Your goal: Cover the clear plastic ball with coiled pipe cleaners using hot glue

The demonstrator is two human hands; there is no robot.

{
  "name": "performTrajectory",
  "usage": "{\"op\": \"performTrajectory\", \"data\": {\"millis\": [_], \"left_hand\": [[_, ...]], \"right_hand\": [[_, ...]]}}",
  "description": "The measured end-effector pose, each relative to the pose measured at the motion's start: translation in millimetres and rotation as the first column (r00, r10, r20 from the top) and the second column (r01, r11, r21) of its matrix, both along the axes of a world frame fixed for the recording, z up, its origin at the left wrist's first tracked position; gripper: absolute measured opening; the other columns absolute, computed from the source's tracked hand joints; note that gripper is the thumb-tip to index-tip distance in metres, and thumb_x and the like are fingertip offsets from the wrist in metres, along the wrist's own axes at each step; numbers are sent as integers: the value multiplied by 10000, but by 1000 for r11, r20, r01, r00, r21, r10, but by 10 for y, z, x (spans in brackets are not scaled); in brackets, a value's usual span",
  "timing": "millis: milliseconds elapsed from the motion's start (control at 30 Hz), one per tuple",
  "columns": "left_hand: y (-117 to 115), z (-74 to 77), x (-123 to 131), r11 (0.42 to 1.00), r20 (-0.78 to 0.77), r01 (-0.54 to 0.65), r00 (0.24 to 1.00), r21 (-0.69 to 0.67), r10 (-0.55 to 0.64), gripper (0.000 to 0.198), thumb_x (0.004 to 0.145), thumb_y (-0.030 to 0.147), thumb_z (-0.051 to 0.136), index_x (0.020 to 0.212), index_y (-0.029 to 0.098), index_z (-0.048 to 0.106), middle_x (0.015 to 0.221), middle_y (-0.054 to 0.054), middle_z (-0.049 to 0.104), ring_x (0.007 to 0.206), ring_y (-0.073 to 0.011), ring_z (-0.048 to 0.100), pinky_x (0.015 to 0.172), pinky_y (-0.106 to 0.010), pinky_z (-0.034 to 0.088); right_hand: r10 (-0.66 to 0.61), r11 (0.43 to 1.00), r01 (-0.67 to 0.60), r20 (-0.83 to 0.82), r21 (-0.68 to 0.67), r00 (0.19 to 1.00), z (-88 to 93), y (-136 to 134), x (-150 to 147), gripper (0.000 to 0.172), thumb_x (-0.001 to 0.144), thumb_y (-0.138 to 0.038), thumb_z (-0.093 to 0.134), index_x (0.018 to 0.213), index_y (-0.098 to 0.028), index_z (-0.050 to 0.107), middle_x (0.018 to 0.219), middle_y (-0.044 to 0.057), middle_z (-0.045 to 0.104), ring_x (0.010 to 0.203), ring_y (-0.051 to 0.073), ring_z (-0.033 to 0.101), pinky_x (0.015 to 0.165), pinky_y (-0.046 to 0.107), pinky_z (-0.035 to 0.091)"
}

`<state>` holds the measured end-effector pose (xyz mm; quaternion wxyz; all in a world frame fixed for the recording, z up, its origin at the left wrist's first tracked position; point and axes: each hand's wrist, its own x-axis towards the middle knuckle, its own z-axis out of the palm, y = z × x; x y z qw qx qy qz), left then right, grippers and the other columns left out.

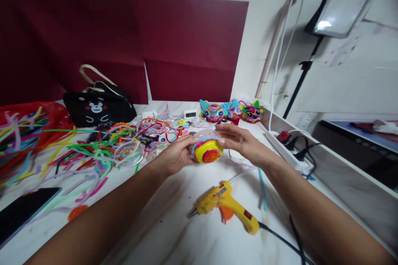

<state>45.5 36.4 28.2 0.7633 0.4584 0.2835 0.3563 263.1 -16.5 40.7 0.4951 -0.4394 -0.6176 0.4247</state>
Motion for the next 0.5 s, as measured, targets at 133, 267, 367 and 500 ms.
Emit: {"op": "performTrajectory", "data": {"millis": [133,267,367,500], "left_hand": [[-20,74,36,991,-8,-5,1000,-134,4,283,962,271,490,1097,106,677,951,-131,764,847,-258,718,738,-431,613],[-55,118,54,982,24,-8,1000,-191,13,338,1007,290,407,1182,132,649,1012,-126,768,878,-279,730,696,-463,625],[-77,122,54,978,35,32,999,-204,-25,408,1027,307,343,1281,118,602,1076,-150,762,917,-292,735,765,-507,618],[-99,118,61,977,47,63,997,-203,-55,443,1038,304,314,1323,80,568,1107,-177,759,938,-305,743,836,-518,601]], "right_hand": [[34,999,-35,96,2,995,-29,-13,-2,873,604,-425,917,1354,-210,526,1420,144,551,1288,317,539,1019,464,504],[88,996,-85,110,-34,990,-92,-19,-41,1095,592,-415,917,1492,-201,333,1401,160,538,1256,320,553,890,414,575],[99,994,-96,78,-48,992,-110,-11,-57,1122,602,-428,909,1508,-183,293,1392,155,550,1264,312,554,969,422,544],[90,996,-89,67,-17,994,-114,11,-48,975,624,-430,902,1438,-192,421,1394,127,569,1308,311,534,1107,449,441]]}}
